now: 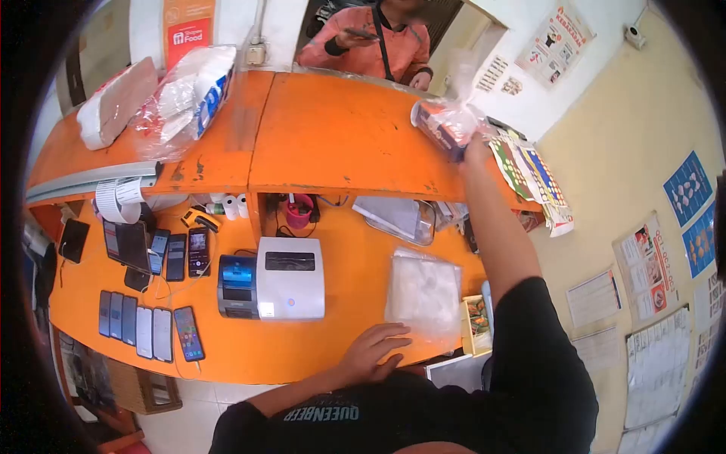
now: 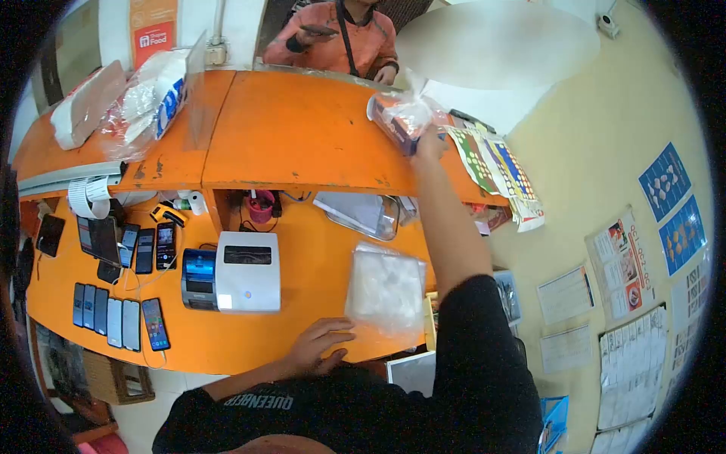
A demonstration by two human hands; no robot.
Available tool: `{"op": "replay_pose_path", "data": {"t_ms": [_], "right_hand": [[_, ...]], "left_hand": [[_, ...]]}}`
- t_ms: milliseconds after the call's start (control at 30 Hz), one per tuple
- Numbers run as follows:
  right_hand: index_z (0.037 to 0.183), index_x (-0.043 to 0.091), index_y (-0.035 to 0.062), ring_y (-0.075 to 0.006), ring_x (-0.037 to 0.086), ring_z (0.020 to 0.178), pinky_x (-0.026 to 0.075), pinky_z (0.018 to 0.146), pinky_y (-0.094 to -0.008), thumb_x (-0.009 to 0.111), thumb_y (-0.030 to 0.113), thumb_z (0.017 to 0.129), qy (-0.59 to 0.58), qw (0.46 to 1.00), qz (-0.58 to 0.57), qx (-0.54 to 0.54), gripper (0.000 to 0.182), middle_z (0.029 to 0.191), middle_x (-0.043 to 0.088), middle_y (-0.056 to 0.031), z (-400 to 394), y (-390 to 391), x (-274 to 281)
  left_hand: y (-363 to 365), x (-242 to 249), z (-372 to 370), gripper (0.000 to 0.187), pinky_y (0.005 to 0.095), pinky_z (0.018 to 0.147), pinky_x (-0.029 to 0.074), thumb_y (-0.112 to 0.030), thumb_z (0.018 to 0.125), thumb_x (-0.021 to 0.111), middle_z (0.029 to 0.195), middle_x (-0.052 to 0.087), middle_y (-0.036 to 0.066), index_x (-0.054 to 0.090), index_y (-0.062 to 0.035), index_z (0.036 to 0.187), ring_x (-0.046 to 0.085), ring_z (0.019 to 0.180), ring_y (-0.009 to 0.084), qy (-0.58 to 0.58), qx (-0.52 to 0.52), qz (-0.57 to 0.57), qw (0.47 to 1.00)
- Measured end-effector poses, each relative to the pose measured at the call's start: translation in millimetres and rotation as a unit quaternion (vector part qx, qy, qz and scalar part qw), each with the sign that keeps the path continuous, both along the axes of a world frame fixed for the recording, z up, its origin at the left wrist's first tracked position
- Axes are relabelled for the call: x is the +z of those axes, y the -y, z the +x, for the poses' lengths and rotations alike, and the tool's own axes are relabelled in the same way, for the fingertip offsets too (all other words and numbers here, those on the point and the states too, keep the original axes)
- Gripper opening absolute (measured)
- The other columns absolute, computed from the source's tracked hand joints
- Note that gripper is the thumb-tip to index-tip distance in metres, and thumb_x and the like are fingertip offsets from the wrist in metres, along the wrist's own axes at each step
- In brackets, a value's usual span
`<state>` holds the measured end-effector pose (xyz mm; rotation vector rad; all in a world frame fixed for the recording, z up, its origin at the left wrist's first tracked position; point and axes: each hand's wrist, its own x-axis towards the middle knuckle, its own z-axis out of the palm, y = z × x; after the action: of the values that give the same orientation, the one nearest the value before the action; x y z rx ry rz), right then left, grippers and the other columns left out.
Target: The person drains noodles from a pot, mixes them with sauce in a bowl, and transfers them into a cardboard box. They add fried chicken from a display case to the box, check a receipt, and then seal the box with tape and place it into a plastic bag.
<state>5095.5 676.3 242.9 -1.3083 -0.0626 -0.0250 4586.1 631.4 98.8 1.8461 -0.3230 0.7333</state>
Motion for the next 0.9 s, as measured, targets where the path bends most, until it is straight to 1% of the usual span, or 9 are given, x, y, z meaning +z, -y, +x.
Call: {"op": "replay_pose_path", "data": {"t_ms": [133, 233, 367, 500, 600, 700, 733, 767, 900], "right_hand": [[0.142, 0.041, -0.0018, -0.0326, 0.062, 0.116, 0.055, 0.096, -0.0456, 0.052, 0.044, 0.099, -0.120, 0.965, -0.126, -0.194, 0.063, 0.134, 0.053, -0.0223, -36.9, -55.5, 9.1], [0.138, 0.047, 0.0001, -0.0309, 0.065, 0.110, 0.056, 0.094, -0.0438, 0.046, 0.050, 0.102, -0.012, 0.988, -0.146, -0.044, 0.062, 0.128, 0.059, -0.0192, 80.9, -52.9, -39.9], [0.132, 0.054, 0.0049, -0.0261, 0.066, 0.097, 0.056, 0.080, -0.0443, 0.039, 0.054, 0.106, -0.026, 0.951, 0.049, 0.304, 0.058, 0.108, 0.067, -0.0111, 62.5, -1.0, -29.6], [0.117, 0.064, 0.0054, -0.0166, 0.065, 0.094, 0.051, 0.076, -0.0304, 0.052, 0.044, 0.105, 0.210, 0.976, -0.020, 0.054, 0.043, 0.096, 0.068, -0.0060, -105.0, 103.6, -34.4], [0.113, 0.067, 0.0000, -0.0174, 0.065, 0.096, 0.051, 0.088, -0.0340, 0.060, 0.029, 0.102, 0.188, 0.919, -0.247, 0.242, 0.032, 0.100, 0.071, -0.0095, -204.0, 248.2, -135.8], [0.114, 0.068, 0.0000, -0.0134, 0.065, 0.086, 0.052, 0.081, -0.0316, 0.065, 0.025, 0.100, -0.081, 0.904, -0.369, 0.197, 0.029, 0.092, 0.071, -0.0045, -326.2, 374.8, -232.9], [0.112, 0.067, -0.0012, -0.0142, 0.066, 0.085, 0.052, 0.080, -0.0311, 0.065, 0.024, 0.100, -0.055, 0.849, -0.503, 0.153, 0.028, 0.092, 0.071, -0.0058, -361.8, 413.0, -250.3], [0.108, 0.067, -0.0017, -0.0152, 0.066, 0.086, 0.052, 0.079, -0.0312, 0.063, 0.022, 0.100, -0.127, 0.911, -0.379, 0.099, 0.025, 0.093, 0.071, -0.0075, -398.7, 436.0, -262.4], [0.115, 0.064, 0.0003, -0.0139, 0.065, 0.089, 0.050, 0.081, -0.0296, 0.061, 0.025, 0.103, -0.212, 0.925, -0.315, 0.016, 0.028, 0.101, 0.071, -0.0078, -484.8, 502.7, -275.7]], "left_hand": [[-20.3, -11.8, -23.0, 0.032, 0.0431, 0.102, 0.048, -0.005, 0.087, 0.071, 0.126, 0.062, 0.017, 0.065, -0.0033, 0.118, 0.059, 0.121, 0.0348, -0.056, 0.072, -0.031, 0.995], [-27.1, -8.9, -31.4, 0.031, 0.0421, 0.100, 0.049, -0.008, 0.088, 0.070, 0.124, 0.064, 0.017, 0.065, -0.0026, 0.118, 0.061, 0.117, 0.0353, -0.085, 0.096, -0.035, 0.991], [-31.1, -24.3, -7.4, 0.028, 0.0427, 0.099, 0.050, -0.013, 0.090, 0.068, 0.122, 0.065, 0.017, 0.067, -0.0034, 0.116, 0.062, 0.112, 0.0373, -0.136, 0.076, 0.016, 0.988], [-2.0, -105.9, 62.3, 0.032, 0.0445, 0.102, 0.048, -0.021, 0.091, 0.065, 0.118, 0.067, 0.020, 0.068, -0.0057, 0.118, 0.061, 0.113, 0.0398, -0.205, -0.026, 0.052, 0.977], [29.7, -138.2, 128.0, 0.041, 0.0446, 0.102, 0.047, -0.019, 0.089, 0.066, 0.129, 0.062, 0.018, 0.062, -0.0040, 0.126, 0.059, 0.118, 0.0381, -0.245, -0.121, 0.136, 0.952], [78.2, -166.8, 172.1, 0.044, 0.0465, 0.106, 0.043, -0.022, 0.091, 0.065, 0.133, 0.059, 0.018, 0.058, -0.0060, 0.131, 0.057, 0.120, 0.0365, -0.124, -0.099, 0.230, 0.960], [92.4, -174.9, 184.5, 0.045, 0.0471, 0.106, 0.042, -0.022, 0.091, 0.064, 0.134, 0.058, 0.018, 0.057, -0.0063, 0.132, 0.057, 0.121, 0.0362, -0.073, -0.073, 0.263, 0.959], [103.1, -183.4, 196.2, 0.043, 0.0477, 0.108, 0.040, -0.022, 0.091, 0.063, 0.133, 0.058, 0.019, 0.057, -0.0061, 0.130, 0.057, 0.121, 0.0363, -0.091, -0.065, 0.259, 0.959], [127.8, -191.7, 238.2, 0.030, 0.0487, 0.104, 0.042, -0.024, 0.093, 0.056, 0.124, 0.063, 0.024, 0.063, -0.0027, 0.113, 0.057, 0.120, 0.0368, -0.331, -0.089, 0.243, 0.907]]}}
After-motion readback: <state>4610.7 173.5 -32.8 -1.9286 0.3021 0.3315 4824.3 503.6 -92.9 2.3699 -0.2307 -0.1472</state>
